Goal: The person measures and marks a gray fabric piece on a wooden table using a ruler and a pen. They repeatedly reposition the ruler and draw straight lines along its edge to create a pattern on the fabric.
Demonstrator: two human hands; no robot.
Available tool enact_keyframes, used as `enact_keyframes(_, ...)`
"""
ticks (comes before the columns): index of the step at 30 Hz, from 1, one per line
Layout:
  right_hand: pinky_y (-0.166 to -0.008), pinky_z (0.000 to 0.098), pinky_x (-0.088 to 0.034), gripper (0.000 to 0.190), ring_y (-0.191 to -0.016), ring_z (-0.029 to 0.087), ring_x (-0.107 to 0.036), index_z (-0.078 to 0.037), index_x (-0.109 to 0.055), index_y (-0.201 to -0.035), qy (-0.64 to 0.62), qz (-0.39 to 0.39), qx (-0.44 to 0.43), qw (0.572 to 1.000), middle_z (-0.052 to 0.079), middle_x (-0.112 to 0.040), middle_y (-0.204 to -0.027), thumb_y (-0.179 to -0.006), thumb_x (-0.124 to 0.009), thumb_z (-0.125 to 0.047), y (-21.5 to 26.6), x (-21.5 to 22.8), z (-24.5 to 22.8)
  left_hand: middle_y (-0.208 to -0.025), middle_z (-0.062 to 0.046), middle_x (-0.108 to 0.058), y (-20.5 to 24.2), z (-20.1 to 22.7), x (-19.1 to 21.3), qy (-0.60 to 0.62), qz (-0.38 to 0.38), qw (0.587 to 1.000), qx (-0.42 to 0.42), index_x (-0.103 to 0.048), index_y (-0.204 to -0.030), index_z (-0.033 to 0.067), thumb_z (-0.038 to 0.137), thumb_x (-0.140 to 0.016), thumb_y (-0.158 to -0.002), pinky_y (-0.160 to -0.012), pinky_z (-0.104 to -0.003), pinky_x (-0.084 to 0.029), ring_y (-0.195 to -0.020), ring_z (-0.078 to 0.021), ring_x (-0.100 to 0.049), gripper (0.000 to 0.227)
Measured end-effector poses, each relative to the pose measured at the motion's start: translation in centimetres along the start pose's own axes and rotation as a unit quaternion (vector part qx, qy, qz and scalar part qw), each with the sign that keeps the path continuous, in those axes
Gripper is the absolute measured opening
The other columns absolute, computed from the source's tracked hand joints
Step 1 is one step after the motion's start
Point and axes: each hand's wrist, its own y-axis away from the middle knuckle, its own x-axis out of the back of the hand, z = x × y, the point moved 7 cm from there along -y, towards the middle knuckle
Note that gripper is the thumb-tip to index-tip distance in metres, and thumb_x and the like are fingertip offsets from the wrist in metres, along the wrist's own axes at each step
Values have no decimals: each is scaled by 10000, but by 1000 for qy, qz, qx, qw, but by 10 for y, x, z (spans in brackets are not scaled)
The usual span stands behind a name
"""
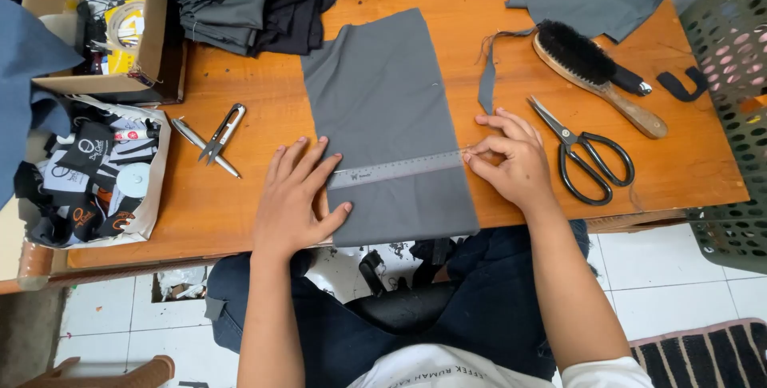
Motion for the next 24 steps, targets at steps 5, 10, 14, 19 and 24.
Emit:
enact_keyframes(5, -958, 376, -293, 78, -1159, 233, -445, -241, -658, -707, 6, 1, 1, 1000, -45, -583, -1087, -648, -694, -206, 1, 0, -1, -1202, -168, -489, 2, -4, 5, 9, 43, 999, 14, -561, -1082, 40, 450, -606, -664, -1040, -441, -188, -1176, -337, -377, 587)
enact_keyframes(10, -952, 378, -301, 81, -1156, 236, -449, -231, -660, -705, 12, 8, 4, 1000, -37, -588, -1081, -637, -694, -201, 0, 4, -2, -1155, -147, -522, -2, 24, 7, -21, 80, 995, -58, -564, -1078, 53, 441, -603, -696, -1030, -444, -207, -1113, -313, -441, 546)
enact_keyframes(14, -939, 389, -312, 78, -1150, 231, -453, -246, -655, -681, 10, 0, -8, 1000, -55, -586, -1077, -625, -693, -208, 1, 3, -3, -1007, -123, -561, -7, 55, -6, 30, 84, 988, -123, -586, -1015, 49, 396, -577, -732, -913, -412, -346, -967, -279, -514, 449)
enact_keyframes(19, -936, 388, -316, 88, -1148, 235, -453, -250, -659, -686, 12, -1, 2, 1000, -48, -587, -1079, -621, -699, -206, -1, 3, -2, -818, -76, -508, -7, 68, -26, 59, 72, 985, -147, -614, -915, 58, 372, -550, -774, -710, -348, -385, -763, -242, -485, 351)
enact_keyframes(24, -946, 393, -321, 97, -1145, 242, -463, -243, -669, -704, 15, 6, 6, 1000, -42, -593, -1080, -622, -705, -207, -1, -1, -3, -870, -130, -502, 10, 77, -36, -24, 45, 992, -112, -582, -969, 18, 290, -548, -785, -665, -351, -363, -804, -273, -481, 330)
